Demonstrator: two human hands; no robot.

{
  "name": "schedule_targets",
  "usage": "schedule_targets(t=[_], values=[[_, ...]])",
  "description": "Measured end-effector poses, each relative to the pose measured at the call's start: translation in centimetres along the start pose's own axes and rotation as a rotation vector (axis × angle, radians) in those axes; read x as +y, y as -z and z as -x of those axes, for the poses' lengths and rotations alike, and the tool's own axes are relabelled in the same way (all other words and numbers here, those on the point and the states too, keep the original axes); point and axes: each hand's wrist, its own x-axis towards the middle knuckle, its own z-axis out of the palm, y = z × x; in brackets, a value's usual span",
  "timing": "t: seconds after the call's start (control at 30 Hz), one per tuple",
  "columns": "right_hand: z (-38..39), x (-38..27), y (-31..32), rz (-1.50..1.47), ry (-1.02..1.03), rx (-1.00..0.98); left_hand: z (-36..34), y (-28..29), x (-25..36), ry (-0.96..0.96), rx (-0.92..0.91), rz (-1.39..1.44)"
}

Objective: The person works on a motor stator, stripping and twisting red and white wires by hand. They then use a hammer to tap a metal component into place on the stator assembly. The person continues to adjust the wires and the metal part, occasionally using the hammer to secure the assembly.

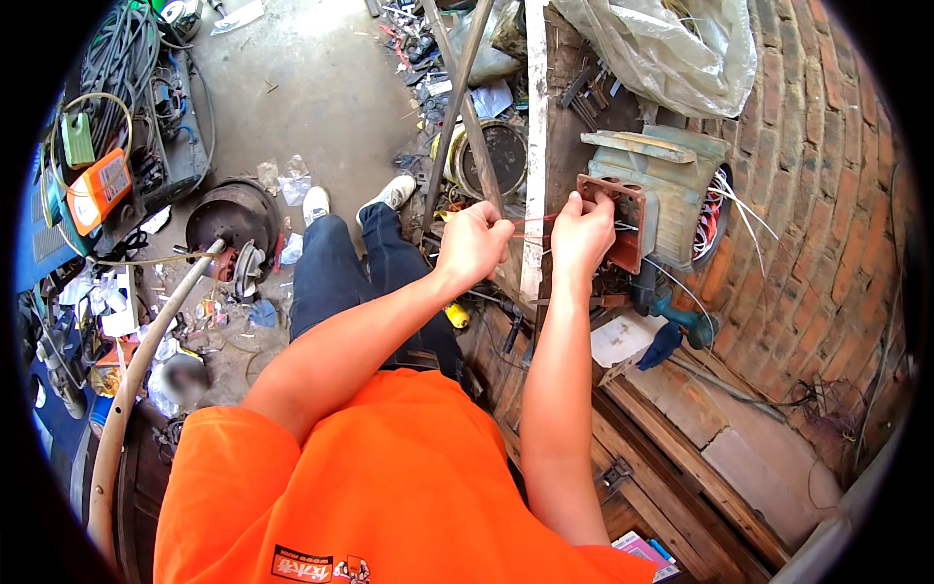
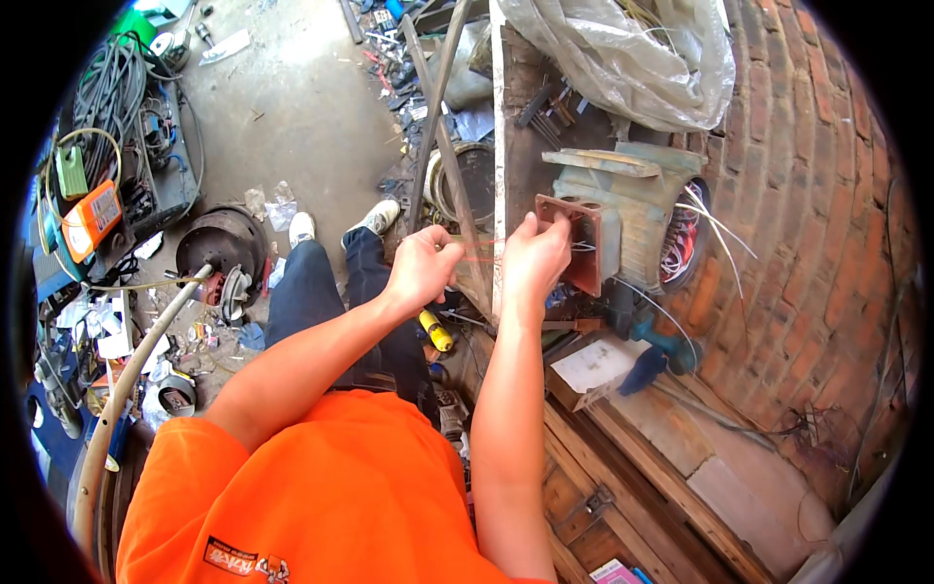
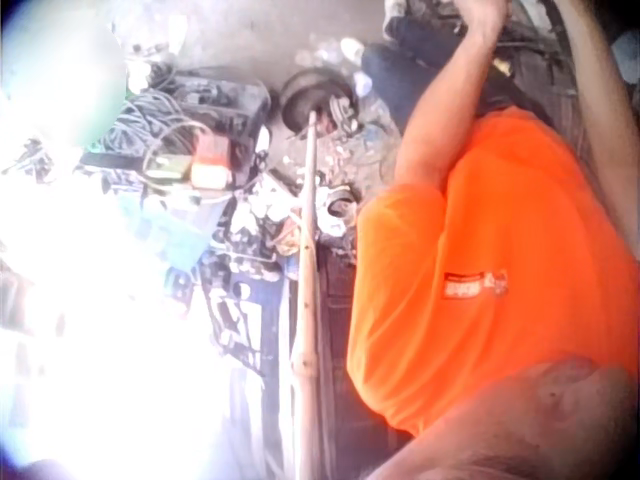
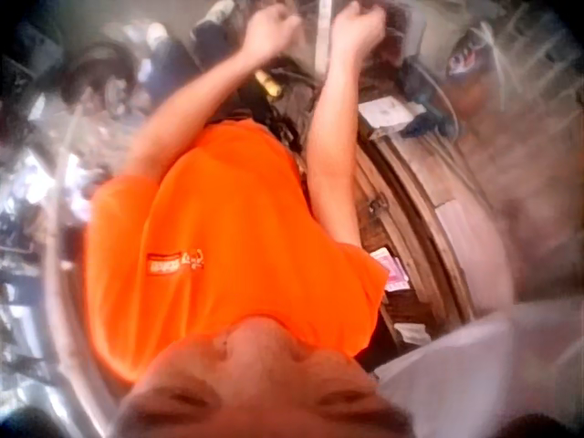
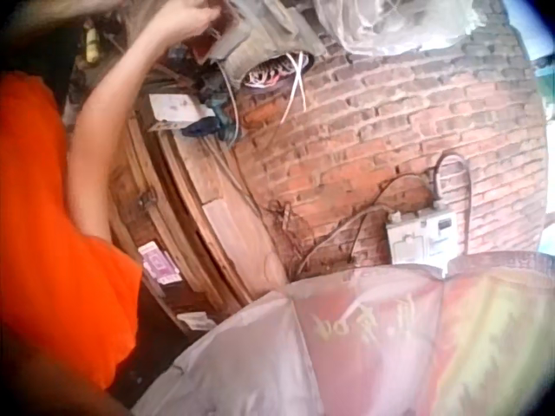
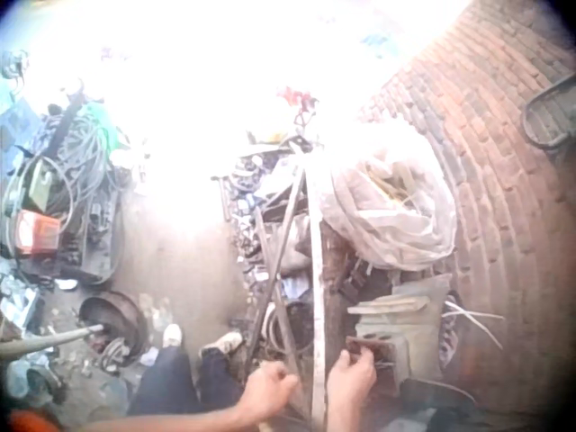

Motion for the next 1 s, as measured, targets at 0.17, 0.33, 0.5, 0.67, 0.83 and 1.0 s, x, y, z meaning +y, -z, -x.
schedule_targets(t=[0.17, 0.33, 0.5, 0.67, 0.83, 1.0], values=[[0.5, 0.2, -0.1, 0.108, -0.070, 0.099, 1.3, 0.6, 0.6, -0.048, -0.059, -0.009], [-0.1, 0.4, -0.5, 0.059, -0.113, 0.067, 1.6, 1.9, 1.7, -0.192, -0.080, -0.420], [-1.0, 6.0, -1.0, -0.442, -0.255, -0.087, 0.9, 2.1, 6.6, -0.616, -0.051, -0.920], [0.8, 1.5, 2.8, -0.794, -0.470, -0.289, -4.3, -4.5, 6.6, -0.628, -0.208, -0.855], [1.6, 4.4, 2.7, -1.003, -0.459, -0.332, -5.4, -9.1, 5.9, -0.555, -0.146, -0.813], [1.7, 5.2, 3.9, -1.072, -0.448, -0.417, -4.8, -10.6, 4.3, -0.570, 0.049, -0.630]])
